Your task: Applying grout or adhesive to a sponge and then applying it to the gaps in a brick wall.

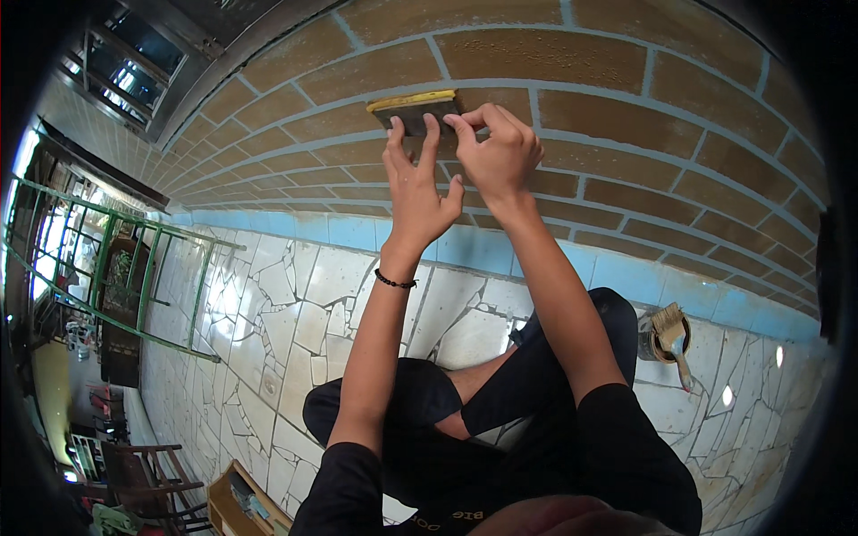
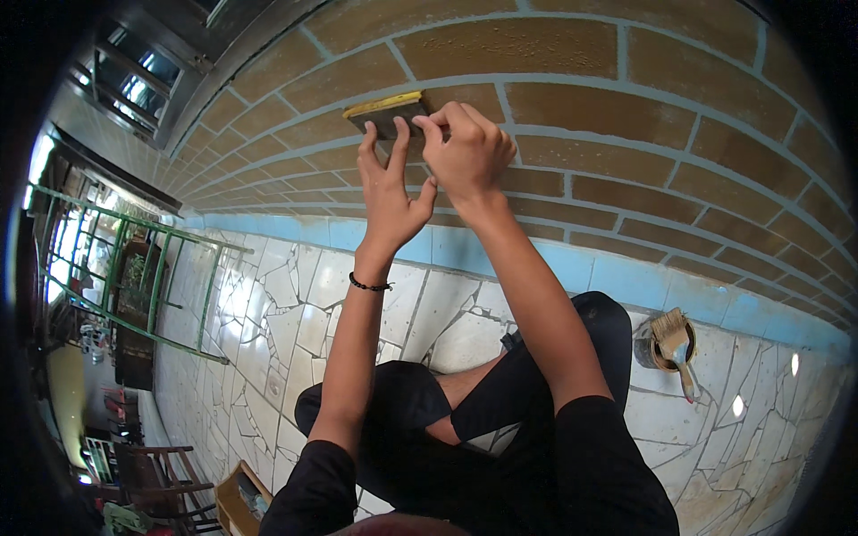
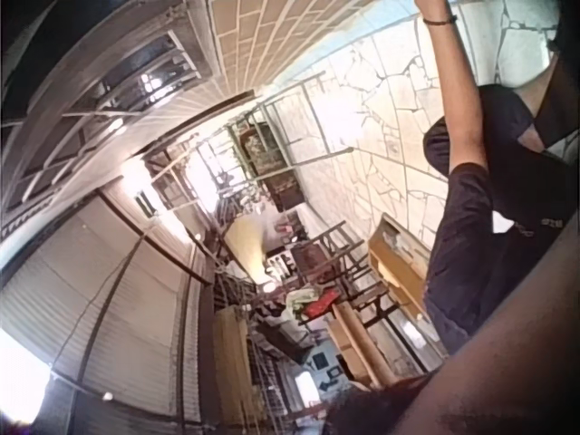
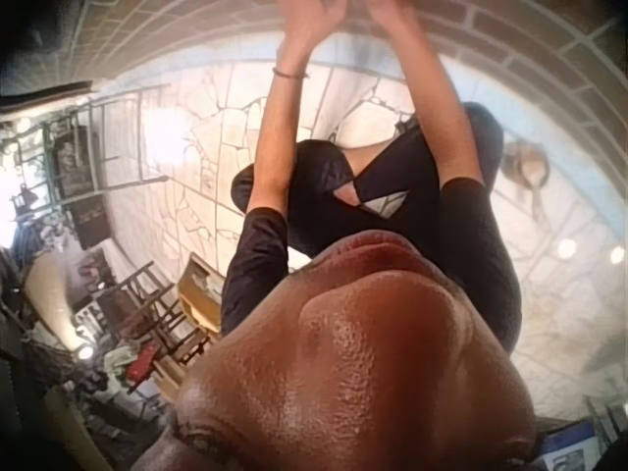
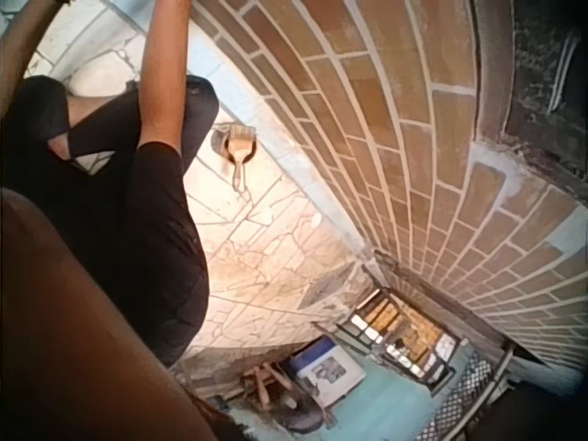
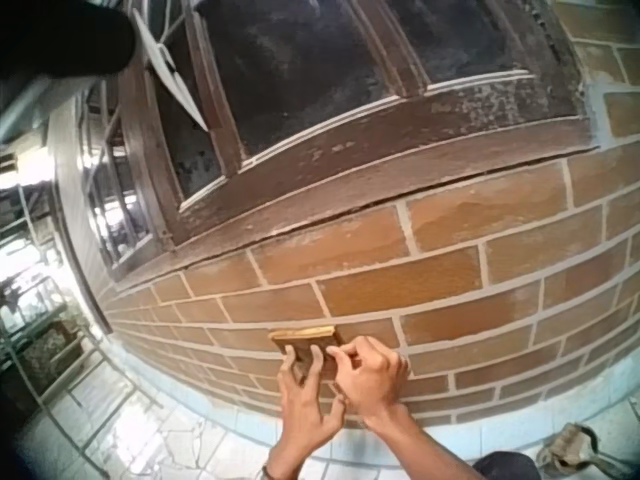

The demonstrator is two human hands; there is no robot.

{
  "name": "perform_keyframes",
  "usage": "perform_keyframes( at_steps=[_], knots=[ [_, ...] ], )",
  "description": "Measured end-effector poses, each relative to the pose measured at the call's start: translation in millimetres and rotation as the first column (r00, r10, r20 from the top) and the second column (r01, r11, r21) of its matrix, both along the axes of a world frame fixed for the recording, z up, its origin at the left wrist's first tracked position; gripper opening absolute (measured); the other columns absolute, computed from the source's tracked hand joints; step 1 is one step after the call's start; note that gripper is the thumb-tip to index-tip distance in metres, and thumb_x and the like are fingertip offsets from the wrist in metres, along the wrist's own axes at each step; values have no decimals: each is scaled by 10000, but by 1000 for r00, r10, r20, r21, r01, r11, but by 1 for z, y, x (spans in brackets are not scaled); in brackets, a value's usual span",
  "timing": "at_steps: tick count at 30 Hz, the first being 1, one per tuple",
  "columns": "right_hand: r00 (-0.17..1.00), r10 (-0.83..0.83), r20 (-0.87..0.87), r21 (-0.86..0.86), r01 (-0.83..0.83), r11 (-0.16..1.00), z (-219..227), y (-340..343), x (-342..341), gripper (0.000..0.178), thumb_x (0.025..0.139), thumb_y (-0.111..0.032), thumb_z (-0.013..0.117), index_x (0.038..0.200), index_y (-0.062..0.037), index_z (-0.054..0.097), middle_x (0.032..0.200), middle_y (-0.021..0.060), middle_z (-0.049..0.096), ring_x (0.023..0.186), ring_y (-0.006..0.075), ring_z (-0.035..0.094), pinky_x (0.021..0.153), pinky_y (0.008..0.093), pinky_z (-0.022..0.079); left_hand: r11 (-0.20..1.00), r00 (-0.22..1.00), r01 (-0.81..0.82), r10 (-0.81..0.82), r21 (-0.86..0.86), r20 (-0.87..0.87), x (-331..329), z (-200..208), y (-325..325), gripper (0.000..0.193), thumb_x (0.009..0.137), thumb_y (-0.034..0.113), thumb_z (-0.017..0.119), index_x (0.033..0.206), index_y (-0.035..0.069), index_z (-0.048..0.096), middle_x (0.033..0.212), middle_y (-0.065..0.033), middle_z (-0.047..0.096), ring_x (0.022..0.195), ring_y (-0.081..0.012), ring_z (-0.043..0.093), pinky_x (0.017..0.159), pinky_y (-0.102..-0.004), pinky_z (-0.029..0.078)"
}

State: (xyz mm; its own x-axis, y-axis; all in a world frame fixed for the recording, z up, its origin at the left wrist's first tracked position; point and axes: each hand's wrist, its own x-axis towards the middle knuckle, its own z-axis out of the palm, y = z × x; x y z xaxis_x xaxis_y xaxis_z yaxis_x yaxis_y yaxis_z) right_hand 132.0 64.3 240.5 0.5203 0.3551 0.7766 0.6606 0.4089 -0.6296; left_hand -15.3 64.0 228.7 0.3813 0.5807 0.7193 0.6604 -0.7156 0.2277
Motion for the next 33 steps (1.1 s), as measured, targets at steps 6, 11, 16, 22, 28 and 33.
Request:
perform_keyframes(
  at_steps=[6,11,16,22,28,33],
  knots=[
    [999,-25,23,-22,26,999,5,-3,-1,236,818,-258,904,746,-139,713,737,16,733,658,322,707,559,448,482,949,979,203,-192,-240,72,-31,16,2,968,843,286,836,1694,121,405,1740,-274,232,1602,-501,289,1269,-555,353],
    [956,-49,288,232,-21,973,-5,-4,-8,215,791,-44,863,977,-111,779,1010,65,740,863,306,700,725,431,551,961,966,259,-257,-101,25,-42,-2,11,1000,839,237,833,1705,87,355,1776,-266,182,1628,-492,239,1300,-549,309],
    [853,-200,482,192,120,974,-30,-8,-26,438,779,-30,832,1194,-166,820,1318,16,695,1127,283,543,984,392,434,982,981,185,-183,-37,61,-37,-15,11,1010,817,189,803,1709,75,342,1781,-273,162,1601,-524,253,1297,-581,298],
    [703,-386,597,151,374,915,-53,2,-35,568,847,-192,794,1411,-243,762,1605,-17,585,1381,258,440,1094,450,238,963,958,268,-263,-31,113,-49,-25,25,986,815,175,776,1703,75,359,1807,-208,183,1630,-481,235,1302,-586,289],
    [621,-405,671,99,466,879,-64,12,-26,523,949,-368,701,1463,-277,731,1717,12,493,1570,331,342,1176,537,141,950,940,311,-301,-40,162,-50,-32,30,923,846,117,717,1692,45,355,1822,-152,185,1663,-417,196,1321,-612,239],
    [567,-402,720,105,483,869,-60,9,-19,525,996,-365,642,1510,-271,691,1720,18,482,1606,329,354,1164,538,141,950,938,310,-302,-24,171,-49,-37,35,933,871,112,723,1716,92,329,1826,-127,184,1664,-406,198,1322,-627,241]
  ],
)
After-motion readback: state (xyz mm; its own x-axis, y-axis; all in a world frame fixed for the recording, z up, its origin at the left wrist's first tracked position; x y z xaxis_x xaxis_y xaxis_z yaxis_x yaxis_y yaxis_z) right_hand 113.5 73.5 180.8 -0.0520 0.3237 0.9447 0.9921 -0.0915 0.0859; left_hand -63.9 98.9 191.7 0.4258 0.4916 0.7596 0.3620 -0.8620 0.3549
